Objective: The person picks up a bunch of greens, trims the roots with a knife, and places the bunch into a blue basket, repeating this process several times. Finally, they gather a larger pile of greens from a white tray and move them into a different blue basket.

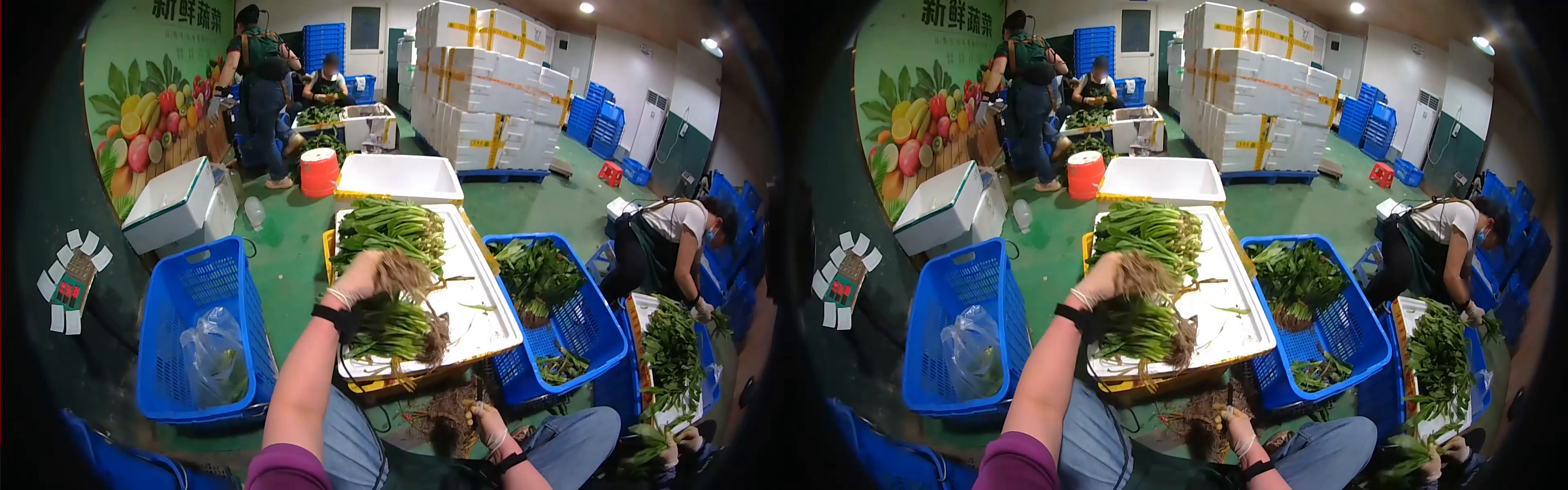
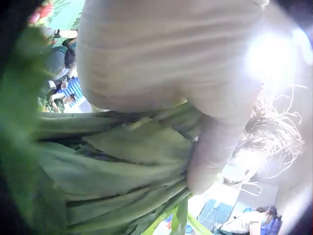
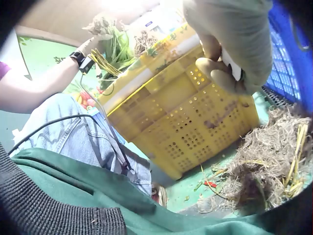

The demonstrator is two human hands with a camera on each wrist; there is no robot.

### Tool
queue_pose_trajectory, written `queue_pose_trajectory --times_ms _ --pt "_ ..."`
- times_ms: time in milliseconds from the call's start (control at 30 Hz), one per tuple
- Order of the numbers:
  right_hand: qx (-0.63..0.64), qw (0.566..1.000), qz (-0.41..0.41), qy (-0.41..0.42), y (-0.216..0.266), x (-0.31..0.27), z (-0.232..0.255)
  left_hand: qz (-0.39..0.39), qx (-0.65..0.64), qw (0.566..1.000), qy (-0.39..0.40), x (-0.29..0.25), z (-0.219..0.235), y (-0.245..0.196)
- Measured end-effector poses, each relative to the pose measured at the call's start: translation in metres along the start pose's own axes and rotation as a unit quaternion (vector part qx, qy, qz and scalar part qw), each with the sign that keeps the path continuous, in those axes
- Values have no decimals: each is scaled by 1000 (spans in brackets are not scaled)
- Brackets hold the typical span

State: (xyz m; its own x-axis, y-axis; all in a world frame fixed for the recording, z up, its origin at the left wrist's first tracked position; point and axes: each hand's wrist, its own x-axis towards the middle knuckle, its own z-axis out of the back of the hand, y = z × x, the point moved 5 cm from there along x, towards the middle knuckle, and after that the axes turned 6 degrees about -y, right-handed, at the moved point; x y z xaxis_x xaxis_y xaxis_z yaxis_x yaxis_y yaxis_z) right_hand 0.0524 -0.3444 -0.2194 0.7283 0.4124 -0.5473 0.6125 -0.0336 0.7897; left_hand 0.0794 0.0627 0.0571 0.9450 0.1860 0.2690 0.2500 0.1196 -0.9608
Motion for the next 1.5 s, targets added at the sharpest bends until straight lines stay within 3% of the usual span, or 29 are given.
queue_pose_trajectory --times_ms 33,133,200,267,300,367,400,433,500,600,767,867,967,1067,1167,1267,1433,1500 --pt "4 1000 9 0 0 0 0 104 -216 970 -35 2 6 5" --pt "-16 998 47 -26 9 -5 0 57 -246 957 -145 -8 45 -6" --pt "1 995 79 -62 13 -5 3 -28 -340 932 -121 -9 73 -5" --pt "14 986 136 -97 19 -7 7 -135 -125 968 -172 -20 82 -34" --pt "17 981 155 -112 20 -7 10 -184 157 943 -230 -27 79 -67" --pt "41 968 183 -164 36 -21 4 -174 42 945 -274 -33 86 -79" --pt "42 958 210 -191 41 -24 4 -111 -15 948 -297 -34 97 -71" --pt "45 946 239 -216 48 -27 3 -110 -12 948 -298 -36 103 -71" --pt "47 933 264 -238 63 -36 -1 -99 -150 940 -289 -37 113 -72" --pt "10 922 314 -227 97 -47 -14 -105 -208 929 -286 -43 109 -91" --pt "37 936 328 -125 181 -90 -70 -62 -256 939 -220 -47 68 -119" --pt "12 927 368 -68 239 -127 -111 -54 -204 959 -191 -46 20 -131" --pt "-53 904 425 -7 283 -154 -134 -48 -177 977 -105 -45 -58 -152" --pt "-64 908 412 49 311 -171 -148 26 -209 977 -40 -43 -124 -133" --pt "-86 902 422 42 311 -148 -138 128 -287 948 40 -46 -178 -112" --pt "-47 935 347 49 296 -110 -117 262 -348 898 61 -50 -204 -70" --pt "6 960 275 41 271 -66 -91 248 -303 916 90 -39 -211 -29" --pt "-50 972 221 68 270 -66 -84 247 -273 924 104 -35 -215 -20"
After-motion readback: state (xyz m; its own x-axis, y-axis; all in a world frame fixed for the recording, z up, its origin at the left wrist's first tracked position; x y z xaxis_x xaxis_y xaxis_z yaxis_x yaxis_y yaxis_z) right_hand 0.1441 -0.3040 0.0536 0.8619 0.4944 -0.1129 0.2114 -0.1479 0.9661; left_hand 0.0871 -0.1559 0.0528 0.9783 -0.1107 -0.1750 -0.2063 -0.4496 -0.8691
